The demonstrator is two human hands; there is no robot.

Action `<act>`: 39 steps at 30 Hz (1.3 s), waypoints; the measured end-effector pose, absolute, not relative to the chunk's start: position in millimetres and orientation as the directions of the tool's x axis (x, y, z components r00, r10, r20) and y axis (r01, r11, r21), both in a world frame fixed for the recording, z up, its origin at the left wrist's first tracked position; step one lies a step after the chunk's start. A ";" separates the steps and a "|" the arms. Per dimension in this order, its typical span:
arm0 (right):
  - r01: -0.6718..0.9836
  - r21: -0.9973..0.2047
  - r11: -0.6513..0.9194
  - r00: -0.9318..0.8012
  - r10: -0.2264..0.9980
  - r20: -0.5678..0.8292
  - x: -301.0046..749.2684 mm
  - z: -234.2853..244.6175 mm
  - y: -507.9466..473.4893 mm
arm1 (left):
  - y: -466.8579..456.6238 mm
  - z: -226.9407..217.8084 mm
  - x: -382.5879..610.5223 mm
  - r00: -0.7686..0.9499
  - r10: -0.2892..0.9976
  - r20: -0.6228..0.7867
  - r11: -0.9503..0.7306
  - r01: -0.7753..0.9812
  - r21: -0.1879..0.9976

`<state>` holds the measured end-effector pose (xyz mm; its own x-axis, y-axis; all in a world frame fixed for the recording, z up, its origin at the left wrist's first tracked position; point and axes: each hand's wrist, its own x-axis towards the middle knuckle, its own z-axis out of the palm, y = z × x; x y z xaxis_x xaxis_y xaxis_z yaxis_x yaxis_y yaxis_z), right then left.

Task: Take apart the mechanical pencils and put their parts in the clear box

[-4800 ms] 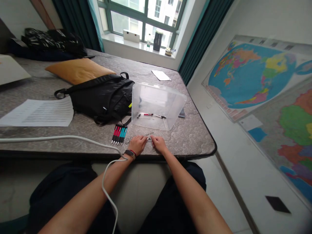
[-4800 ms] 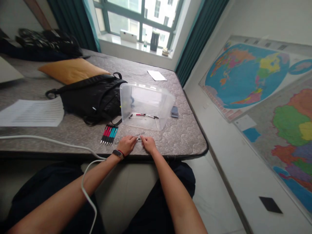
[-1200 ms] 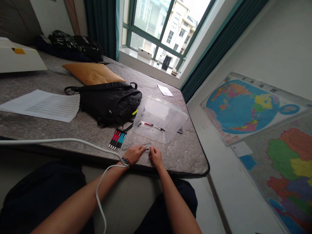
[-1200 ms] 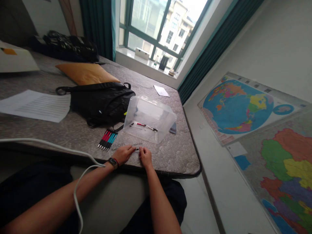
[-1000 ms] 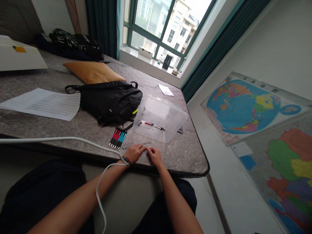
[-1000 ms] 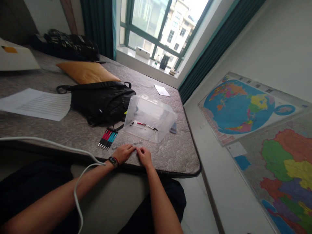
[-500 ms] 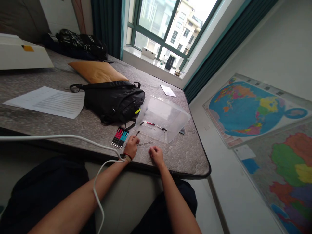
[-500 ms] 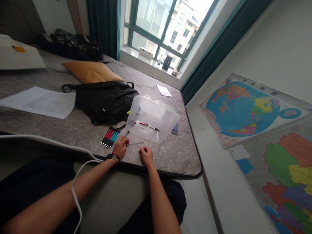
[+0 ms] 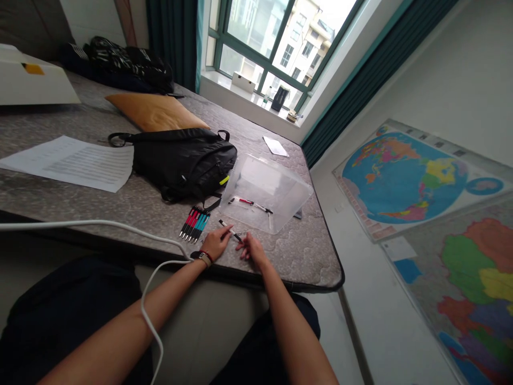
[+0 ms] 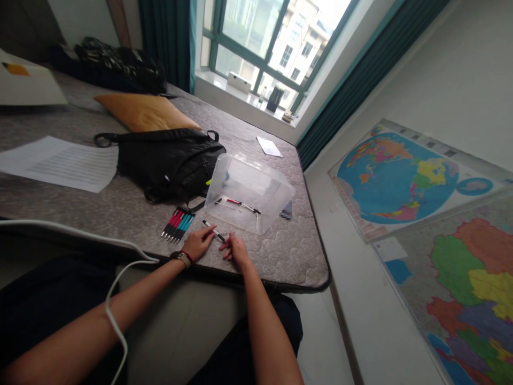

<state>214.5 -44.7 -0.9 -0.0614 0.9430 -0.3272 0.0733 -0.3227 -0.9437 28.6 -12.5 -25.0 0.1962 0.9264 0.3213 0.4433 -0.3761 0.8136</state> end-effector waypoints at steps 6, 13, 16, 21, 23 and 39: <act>0.083 -0.947 -0.312 -0.085 0.944 -0.318 216.9 -5.4 -45.0 | -16.0 -26.9 33.3 0.247 0.894 0.373 -0.445 0.585 0.678; 0.093 -0.959 -0.268 -0.072 0.959 -0.275 215.8 -3.6 -46.3 | -26.3 -20.4 32.8 0.375 0.846 0.379 -0.524 0.711 0.468; 0.142 -0.953 -0.267 -0.165 0.943 -0.289 218.4 -0.9 -46.5 | -30.2 -15.0 30.4 0.402 0.810 0.427 -0.572 0.703 0.423; 0.153 -0.950 -0.273 -0.187 0.936 -0.299 219.7 -0.4 -46.4 | -30.9 -11.4 30.9 0.474 0.761 0.443 -0.639 0.663 0.389; 0.167 -0.953 -0.252 -0.145 0.950 -0.277 218.9 -0.2 -46.9 | -31.3 -11.9 32.8 0.513 0.756 0.407 -0.651 0.660 0.376; 0.224 -0.946 -0.236 -0.146 0.951 -0.272 218.3 2.1 -49.5 | -36.1 -5.1 38.1 0.498 0.842 0.207 -0.537 0.735 0.414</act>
<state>218.3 -49.5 2.1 -0.1455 0.9513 -0.2718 0.2236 -0.2360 -0.9457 38.1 -36.1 -5.1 0.4981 0.8420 0.2072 0.7354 -0.5367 0.4136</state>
